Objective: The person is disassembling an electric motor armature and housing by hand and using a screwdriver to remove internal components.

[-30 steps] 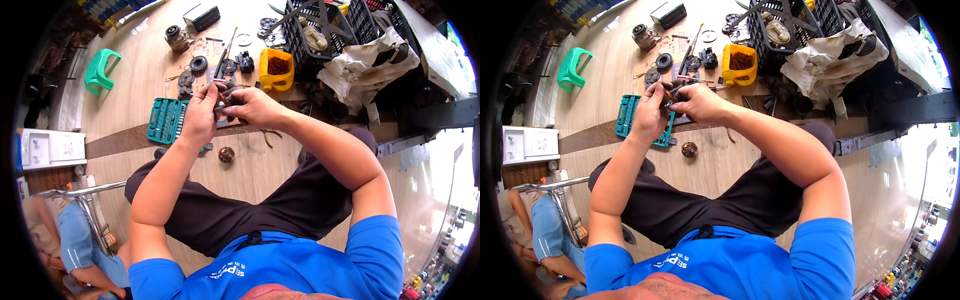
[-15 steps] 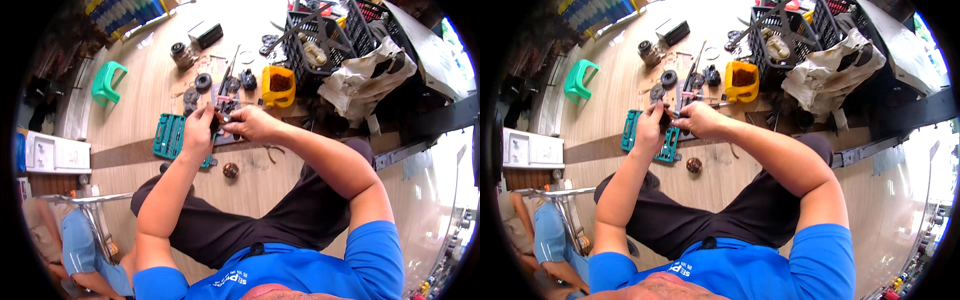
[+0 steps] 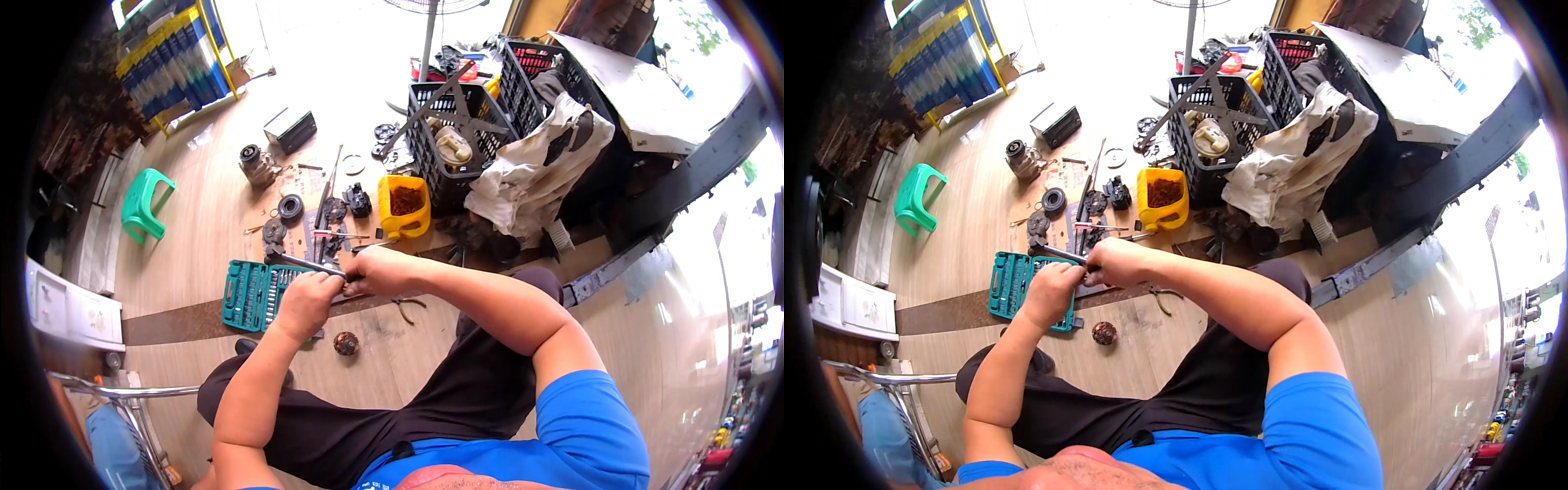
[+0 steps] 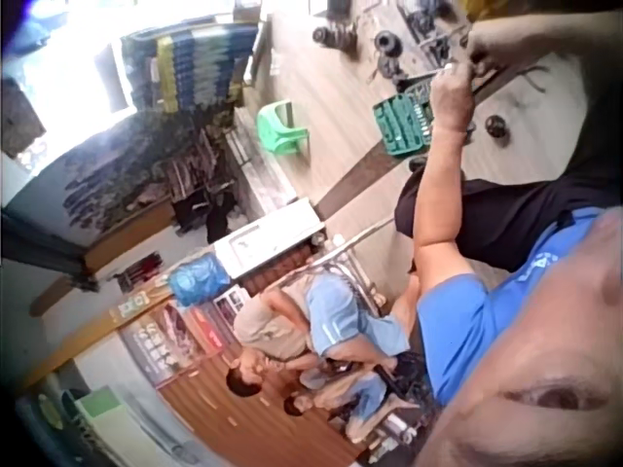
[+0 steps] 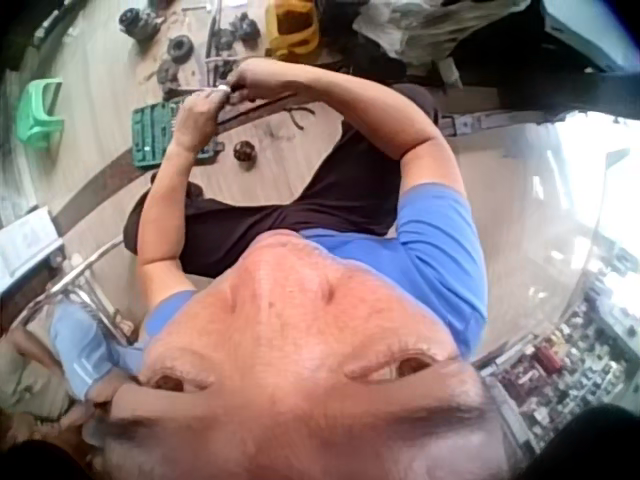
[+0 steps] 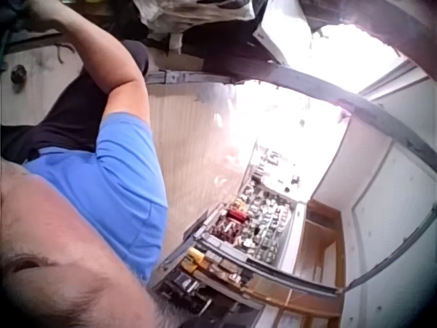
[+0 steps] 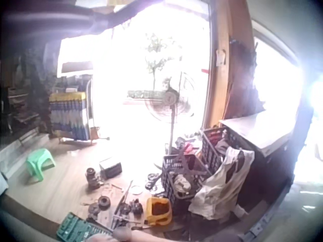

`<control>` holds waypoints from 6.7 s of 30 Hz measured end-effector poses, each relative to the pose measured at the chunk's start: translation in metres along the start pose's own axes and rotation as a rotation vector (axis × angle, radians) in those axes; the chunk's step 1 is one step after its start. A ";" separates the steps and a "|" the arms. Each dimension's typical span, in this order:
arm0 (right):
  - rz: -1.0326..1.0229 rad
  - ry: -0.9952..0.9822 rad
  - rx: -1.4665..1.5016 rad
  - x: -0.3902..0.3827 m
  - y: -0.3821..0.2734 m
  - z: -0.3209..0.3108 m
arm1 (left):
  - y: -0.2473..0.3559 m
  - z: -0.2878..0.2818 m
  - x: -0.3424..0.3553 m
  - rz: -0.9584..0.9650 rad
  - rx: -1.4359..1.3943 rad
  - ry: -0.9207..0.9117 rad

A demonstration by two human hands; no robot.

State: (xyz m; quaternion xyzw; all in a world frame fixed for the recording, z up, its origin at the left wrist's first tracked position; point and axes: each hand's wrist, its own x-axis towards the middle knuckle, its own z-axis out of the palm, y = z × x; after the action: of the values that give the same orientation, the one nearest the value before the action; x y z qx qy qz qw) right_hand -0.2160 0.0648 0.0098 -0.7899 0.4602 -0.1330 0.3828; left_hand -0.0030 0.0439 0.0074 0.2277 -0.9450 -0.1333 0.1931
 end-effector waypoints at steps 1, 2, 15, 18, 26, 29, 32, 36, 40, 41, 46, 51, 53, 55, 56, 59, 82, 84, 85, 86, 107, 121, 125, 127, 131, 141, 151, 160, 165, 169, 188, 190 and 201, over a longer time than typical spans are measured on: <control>0.002 0.076 0.104 -0.006 -0.003 -0.006 | 0.000 0.001 0.007 0.027 -0.048 0.036; -0.010 0.081 0.128 -0.004 -0.003 -0.007 | 0.002 0.002 0.010 0.012 -0.059 0.118; 0.000 0.114 0.175 0.004 0.018 0.015 | 0.020 0.012 0.013 0.152 0.282 0.203; -0.021 0.126 0.087 0.001 0.004 0.004 | 0.004 0.016 0.002 0.020 0.178 0.083; -0.066 0.026 0.060 0.008 0.015 -0.010 | 0.000 0.010 -0.005 -0.219 -0.426 -0.022; -0.118 0.104 0.138 -0.003 0.013 -0.013 | 0.003 0.008 -0.004 -0.304 -0.551 -0.085; -0.080 0.174 0.392 0.003 0.019 -0.008 | -0.004 0.010 -0.006 -0.361 -0.599 -0.036; -0.040 0.418 0.414 0.005 0.010 -0.002 | -0.010 0.022 -0.004 -0.423 -0.627 0.150; -0.007 0.652 0.312 0.007 0.000 0.015 | -0.007 0.029 -0.002 -0.467 -0.542 0.229; 0.015 0.685 0.298 0.008 0.000 0.020 | -0.005 0.031 0.000 -0.474 -0.533 0.227; 0.084 0.798 0.315 0.017 0.006 0.034 | 0.003 0.047 0.008 -0.561 -0.442 0.245; 0.149 0.708 0.332 0.023 0.009 0.019 | -0.021 0.049 0.007 -0.584 -0.637 0.243; 0.131 0.674 0.341 0.018 0.001 0.008 | -0.042 0.050 -0.001 -0.637 -0.829 0.228; 0.110 0.676 0.340 0.005 0.011 0.007 | -0.006 0.037 0.013 -0.818 -1.310 0.140; 0.034 0.677 0.390 0.003 0.012 0.006 | 0.000 0.027 0.017 -0.833 -1.429 0.102; -0.073 0.642 0.474 0.010 0.007 0.005 | 0.008 0.011 0.016 -0.857 -1.568 0.082; 0.240 0.753 0.319 0.032 0.005 0.023 | -0.016 0.036 0.014 -0.432 -0.230 0.110; 0.101 0.686 0.388 0.027 0.005 0.012 | -0.026 0.023 0.014 -0.666 -0.920 0.065; 0.058 0.666 0.417 0.024 0.004 0.008 | -0.025 0.018 0.013 -0.714 -1.096 0.065; 0.016 0.645 0.445 0.020 0.003 0.005 | -0.022 0.012 0.011 -0.762 -1.272 0.065; 0.252 0.743 0.310 0.034 0.007 0.022 | -0.017 0.031 0.014 -0.479 -0.321 0.157; 0.043 0.768 0.314 0.023 -0.008 0.011 | -0.011 0.019 0.010 -0.779 -1.426 0.098; 0.139 0.778 0.293 0.024 -0.003 0.017 | -0.012 0.026 0.013 -0.747 -1.272 0.047; 0.180 0.759 0.352 0.027 0.001 0.020 | -0.008 0.029 0.017 -0.770 -1.127 0.107; 0.174 0.788 0.381 0.028 -0.004 0.025 | -0.015 0.036 0.016 -0.796 -0.981 0.175; 0.157 0.803 0.337 0.038 0.008 0.027 | -0.024 0.039 0.017 -0.522 -0.320 0.139; -0.094 0.697 0.629 0.028 0.001 0.002 | -0.026 0.011 0.004 -0.710 -1.459 0.034; 0.327 0.815 0.538 0.042 -0.002 0.025 | -0.002 0.018 0.018 -0.349 0.059 0.103; 0.369 0.782 0.564 0.035 0.001 0.026 | 0.010 0.024 0.023 -0.358 0.097 0.112; 0.182 0.691 0.510 0.023 -0.016 0.009 | -0.034 0.032 -0.003 -0.658 -0.906 0.094; 0.534 0.795 0.493 0.061 0.027 0.043 | -0.022 0.043 0.017 -0.387 -0.077 -0.006; 0.486 0.718 0.413 0.062 0.026 0.038 | -0.022 0.039 0.016 -0.384 0.014 0.008; -0.008 0.737 0.474 0.036 0.012 0.009 | -0.048 0.030 0.002 -0.734 -1.614 0.022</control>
State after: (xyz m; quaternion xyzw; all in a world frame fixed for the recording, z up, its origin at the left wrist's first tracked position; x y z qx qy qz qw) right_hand -0.1991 0.0360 -0.0095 -0.5818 0.5197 -0.5095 0.3630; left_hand 0.0008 0.0060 -0.0348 0.3120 -0.4284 -0.8107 0.2489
